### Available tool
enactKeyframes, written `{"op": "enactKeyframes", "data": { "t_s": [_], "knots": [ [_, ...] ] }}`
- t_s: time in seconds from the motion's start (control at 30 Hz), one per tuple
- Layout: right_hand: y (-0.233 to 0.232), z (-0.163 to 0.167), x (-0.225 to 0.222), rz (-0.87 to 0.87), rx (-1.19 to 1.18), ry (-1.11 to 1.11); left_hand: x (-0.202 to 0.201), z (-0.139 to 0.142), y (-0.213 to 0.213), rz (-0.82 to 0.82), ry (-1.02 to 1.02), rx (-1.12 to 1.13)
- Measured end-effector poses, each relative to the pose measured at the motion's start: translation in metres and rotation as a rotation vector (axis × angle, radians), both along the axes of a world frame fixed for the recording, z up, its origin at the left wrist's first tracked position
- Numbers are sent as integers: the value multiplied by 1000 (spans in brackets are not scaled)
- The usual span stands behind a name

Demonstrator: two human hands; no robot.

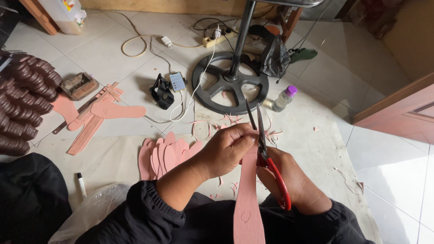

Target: The person uses red-handled scissors to cut a pink foam sheet into a curved shape, following a pre-drawn outline. They trim the edges carefully and place the finished piece on a pile of similar cutouts on the floor.

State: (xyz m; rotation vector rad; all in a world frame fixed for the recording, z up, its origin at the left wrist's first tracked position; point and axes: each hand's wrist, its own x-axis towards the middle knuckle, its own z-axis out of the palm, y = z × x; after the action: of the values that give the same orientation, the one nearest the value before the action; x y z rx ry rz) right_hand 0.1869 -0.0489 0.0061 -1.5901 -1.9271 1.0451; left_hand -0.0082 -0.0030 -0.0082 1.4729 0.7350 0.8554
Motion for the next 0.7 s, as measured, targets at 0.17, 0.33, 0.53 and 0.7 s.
{"op": "enactKeyframes", "data": {
  "t_s": [0.17,0.33,0.53,0.7],
  "knots": [
    [-4,-2,3,0,-6,14,-1,-1,-1,-14,-49,121],
    [-5,-1,4,-18,-62,100,-2,5,-3,-26,-10,-39],
    [-8,2,7,-38,-32,136,-6,6,2,-15,-30,-77],
    [-6,5,3,-175,-189,194,-10,3,7,-9,-73,-146]
  ]
}}
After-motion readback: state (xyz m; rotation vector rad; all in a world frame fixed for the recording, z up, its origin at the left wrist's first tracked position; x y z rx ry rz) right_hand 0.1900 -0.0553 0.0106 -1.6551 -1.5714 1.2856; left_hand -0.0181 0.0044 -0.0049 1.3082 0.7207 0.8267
